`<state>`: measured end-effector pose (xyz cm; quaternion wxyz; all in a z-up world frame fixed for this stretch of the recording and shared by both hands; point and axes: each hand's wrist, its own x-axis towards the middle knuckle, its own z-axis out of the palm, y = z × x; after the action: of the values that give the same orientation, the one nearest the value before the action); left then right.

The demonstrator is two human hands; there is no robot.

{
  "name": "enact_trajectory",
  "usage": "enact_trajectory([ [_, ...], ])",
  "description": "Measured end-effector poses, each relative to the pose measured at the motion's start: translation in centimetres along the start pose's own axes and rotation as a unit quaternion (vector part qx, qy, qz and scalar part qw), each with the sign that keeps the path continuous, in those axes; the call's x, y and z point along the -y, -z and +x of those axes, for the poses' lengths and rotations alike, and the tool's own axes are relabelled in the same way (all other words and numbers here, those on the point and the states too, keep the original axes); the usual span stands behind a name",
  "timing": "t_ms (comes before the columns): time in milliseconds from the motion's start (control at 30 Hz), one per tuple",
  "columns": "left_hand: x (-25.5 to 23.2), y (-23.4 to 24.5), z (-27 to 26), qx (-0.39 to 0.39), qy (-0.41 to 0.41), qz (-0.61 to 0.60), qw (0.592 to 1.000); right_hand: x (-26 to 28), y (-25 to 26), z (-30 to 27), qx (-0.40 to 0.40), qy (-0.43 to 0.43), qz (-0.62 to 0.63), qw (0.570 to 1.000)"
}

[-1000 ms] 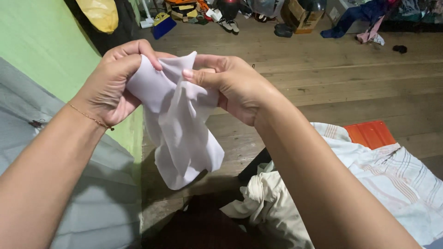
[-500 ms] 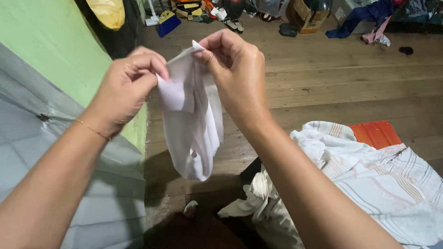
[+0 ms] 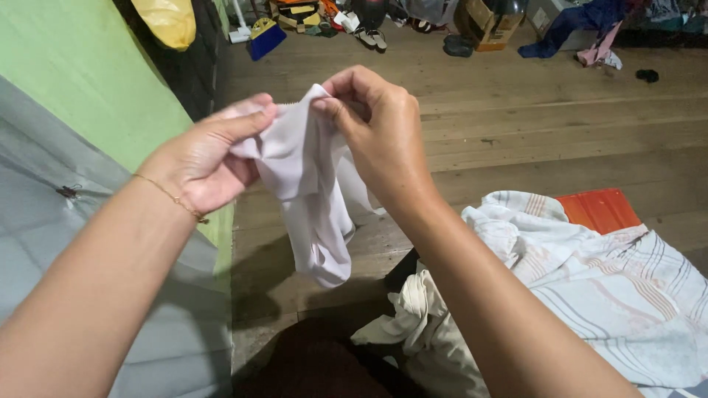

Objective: The person is ironing and folding various pieces of clothing on an ironing board.

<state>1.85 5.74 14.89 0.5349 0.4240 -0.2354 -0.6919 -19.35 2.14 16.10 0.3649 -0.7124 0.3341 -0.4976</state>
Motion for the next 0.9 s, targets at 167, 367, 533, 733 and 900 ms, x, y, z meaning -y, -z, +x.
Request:
enact_trajectory([
  [167, -1.3, -2.0, -1.5, -0.025, -0.041, 0.156, 0.987, -0.4, 1.2, 0.2, -0.024, -0.014, -0.005, 1.000],
  [367, -1.0, -1.3, -0.8, -0.028, 0.007, 0.319, 0.947, -0.3, 2.2, 0.5, -0.046, -0.032, -0.027, 0.998],
  [533, -4.3, -1.1, -0.2, -0.125, -0.115, 0.344, 0.923, -0.8, 3.2, 0.8, 0.016, -0.069, -0.072, 0.995],
  [733, -5.9, 1.0, 3.1, -0.131, -0.168, 0.322, 0.922, 0.5, 3.6, 0.9, 0.085, -0.024, -0.106, 0.990],
  [900, -4.6, -4.6, 2.0, -0.092, -0.138, 0.380, 0.910, 1.5, 2.5, 2.9, 0.131, 0.125, -0.081, 0.980],
])
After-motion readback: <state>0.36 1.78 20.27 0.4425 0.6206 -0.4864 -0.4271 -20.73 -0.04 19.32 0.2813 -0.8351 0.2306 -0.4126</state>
